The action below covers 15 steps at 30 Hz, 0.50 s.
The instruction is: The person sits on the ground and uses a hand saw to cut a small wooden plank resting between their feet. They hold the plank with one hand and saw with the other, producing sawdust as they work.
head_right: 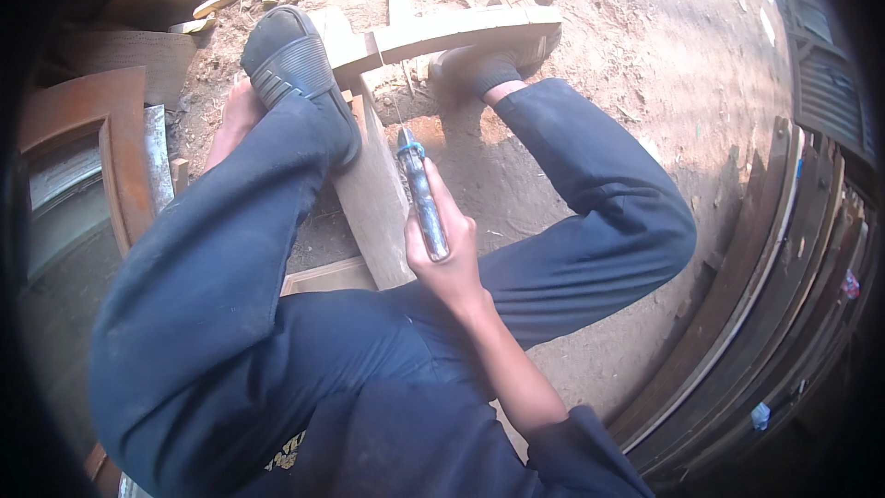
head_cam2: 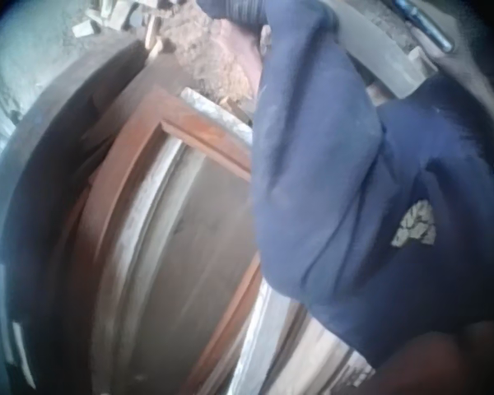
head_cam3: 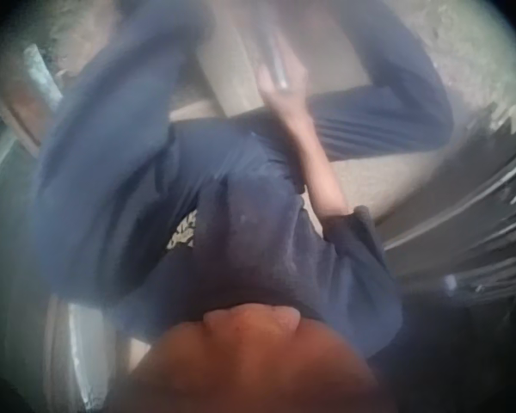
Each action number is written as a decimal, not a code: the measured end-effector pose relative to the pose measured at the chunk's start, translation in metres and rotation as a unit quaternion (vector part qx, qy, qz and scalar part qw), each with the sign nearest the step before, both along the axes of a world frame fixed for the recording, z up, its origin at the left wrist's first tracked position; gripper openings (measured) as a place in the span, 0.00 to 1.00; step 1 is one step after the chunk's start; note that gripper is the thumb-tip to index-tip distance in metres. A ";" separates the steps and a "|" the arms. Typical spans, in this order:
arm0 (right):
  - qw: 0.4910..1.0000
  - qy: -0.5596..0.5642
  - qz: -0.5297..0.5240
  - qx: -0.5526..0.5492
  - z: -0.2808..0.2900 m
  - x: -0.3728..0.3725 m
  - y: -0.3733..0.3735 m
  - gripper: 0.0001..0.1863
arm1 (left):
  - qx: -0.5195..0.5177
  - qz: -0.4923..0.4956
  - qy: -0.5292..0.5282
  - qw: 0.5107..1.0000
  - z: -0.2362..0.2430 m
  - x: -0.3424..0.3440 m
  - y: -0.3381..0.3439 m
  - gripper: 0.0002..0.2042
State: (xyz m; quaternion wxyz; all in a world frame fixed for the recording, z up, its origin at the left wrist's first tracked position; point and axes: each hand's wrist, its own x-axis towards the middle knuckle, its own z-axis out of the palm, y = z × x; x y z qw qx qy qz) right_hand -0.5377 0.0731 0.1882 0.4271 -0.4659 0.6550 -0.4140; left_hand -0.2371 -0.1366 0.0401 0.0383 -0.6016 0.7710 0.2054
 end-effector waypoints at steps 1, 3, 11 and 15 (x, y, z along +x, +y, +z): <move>1.000 0.010 -0.006 0.003 -0.001 0.000 -0.009 0.31 | 0.034 0.022 0.018 0.999 0.007 -0.012 -0.001 0.17; 1.000 0.015 -0.018 -0.013 -0.013 0.007 -0.036 0.31 | 0.064 0.047 0.026 0.996 0.015 -0.015 -0.001 0.17; 0.999 0.010 0.020 0.027 0.004 -0.002 0.006 0.34 | 0.006 -0.006 -0.038 0.999 -0.011 0.009 -0.002 0.18; 1.000 0.005 -0.010 0.001 -0.011 0.001 -0.029 0.31 | 0.002 -0.018 -0.010 1.000 -0.015 -0.001 0.005 0.18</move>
